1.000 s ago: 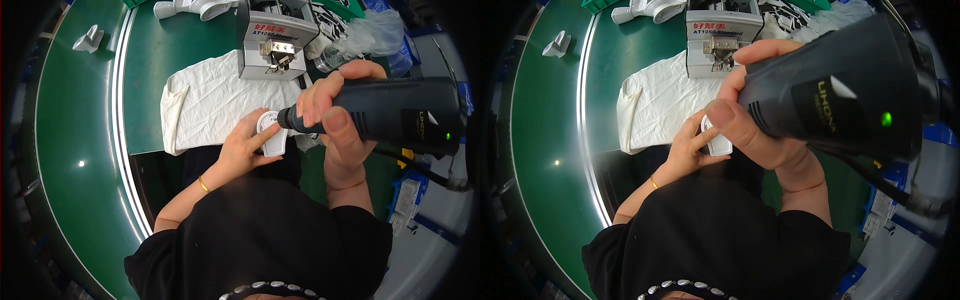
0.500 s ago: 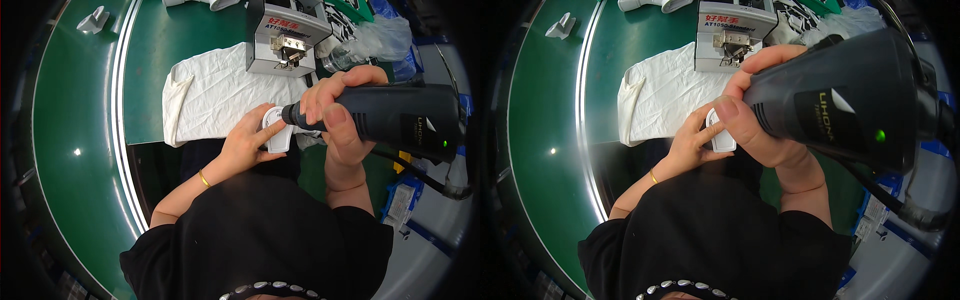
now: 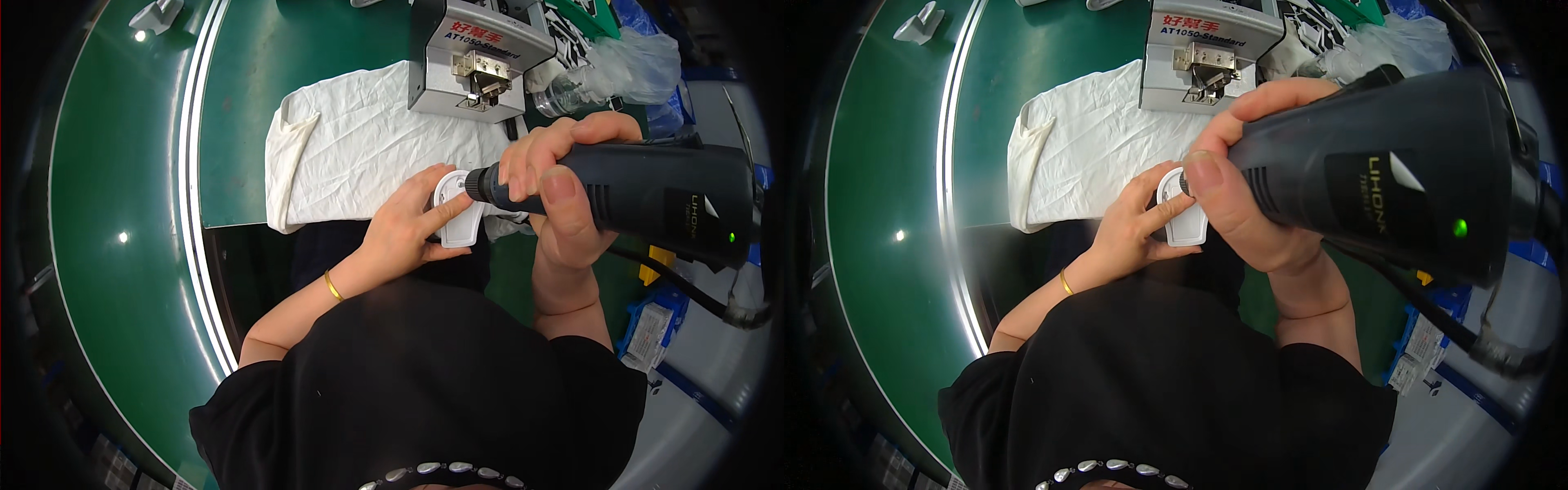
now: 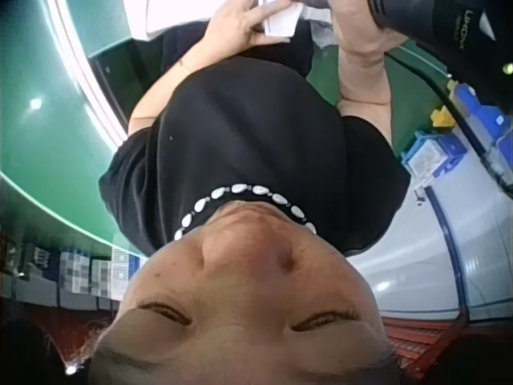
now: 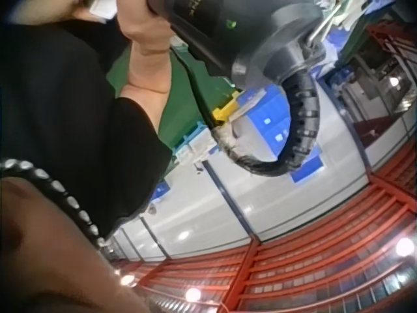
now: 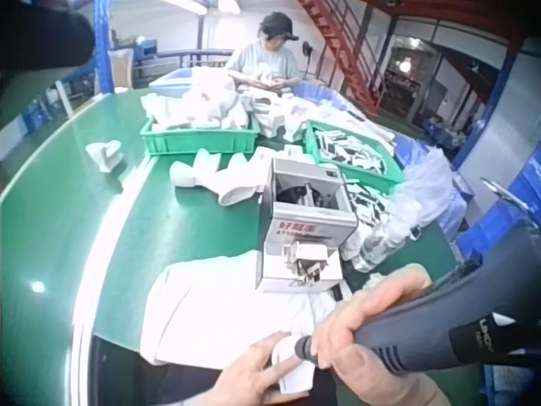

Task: Assembling plastic housing components using an electric screwdriver.

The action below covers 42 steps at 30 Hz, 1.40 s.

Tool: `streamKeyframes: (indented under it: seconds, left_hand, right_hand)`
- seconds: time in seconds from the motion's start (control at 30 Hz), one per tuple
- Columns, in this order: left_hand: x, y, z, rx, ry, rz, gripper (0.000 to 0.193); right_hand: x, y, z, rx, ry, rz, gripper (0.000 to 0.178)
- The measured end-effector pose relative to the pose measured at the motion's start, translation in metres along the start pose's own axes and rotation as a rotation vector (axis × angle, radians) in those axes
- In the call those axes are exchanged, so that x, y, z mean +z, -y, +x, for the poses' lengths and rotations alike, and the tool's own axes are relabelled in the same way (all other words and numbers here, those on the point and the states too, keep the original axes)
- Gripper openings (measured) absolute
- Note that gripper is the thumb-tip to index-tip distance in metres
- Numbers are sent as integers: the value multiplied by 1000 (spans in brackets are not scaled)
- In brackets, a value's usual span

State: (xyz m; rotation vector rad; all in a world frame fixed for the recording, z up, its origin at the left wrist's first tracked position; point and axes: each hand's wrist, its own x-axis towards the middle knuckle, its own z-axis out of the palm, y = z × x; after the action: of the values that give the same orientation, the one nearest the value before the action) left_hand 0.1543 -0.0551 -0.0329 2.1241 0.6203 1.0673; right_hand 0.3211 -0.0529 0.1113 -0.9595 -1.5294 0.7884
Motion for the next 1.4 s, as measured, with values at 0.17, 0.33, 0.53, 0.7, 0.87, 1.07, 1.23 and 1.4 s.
streamKeyframes:
  seconds: [0.17,0.33,0.53,0.7,0.87,1.07,1.23,1.4]
  left_hand:
    - [-1,-3,0,-9,3,47,68]
    - [-3,-6,6,-25,20,112,66]
    - [-25,-24,15,271,189,316,39]
    - [-57,-31,13,230,374,414,34]
    - [-79,-5,-4,5,80,447,41]
    - [-175,43,-23,-280,-612,461,48]
    - [-284,126,-63,-703,-1053,572,45]
    - [-327,162,-93,-1005,-1008,812,55]
  right_hand:
    - [-4,-1,1,-56,112,-161,40]
    - [-17,-17,6,-61,-54,204,44]
    - [-145,-32,-2,301,-816,289,29]
    - [-242,-136,-38,592,-935,-68,34]
    - [-272,-179,-73,643,-946,-256,28]
    - [-305,-204,-81,717,-876,-349,38]
    - [-296,-202,-79,653,-831,-366,37]
    - [-292,-196,-81,576,-835,-342,48]
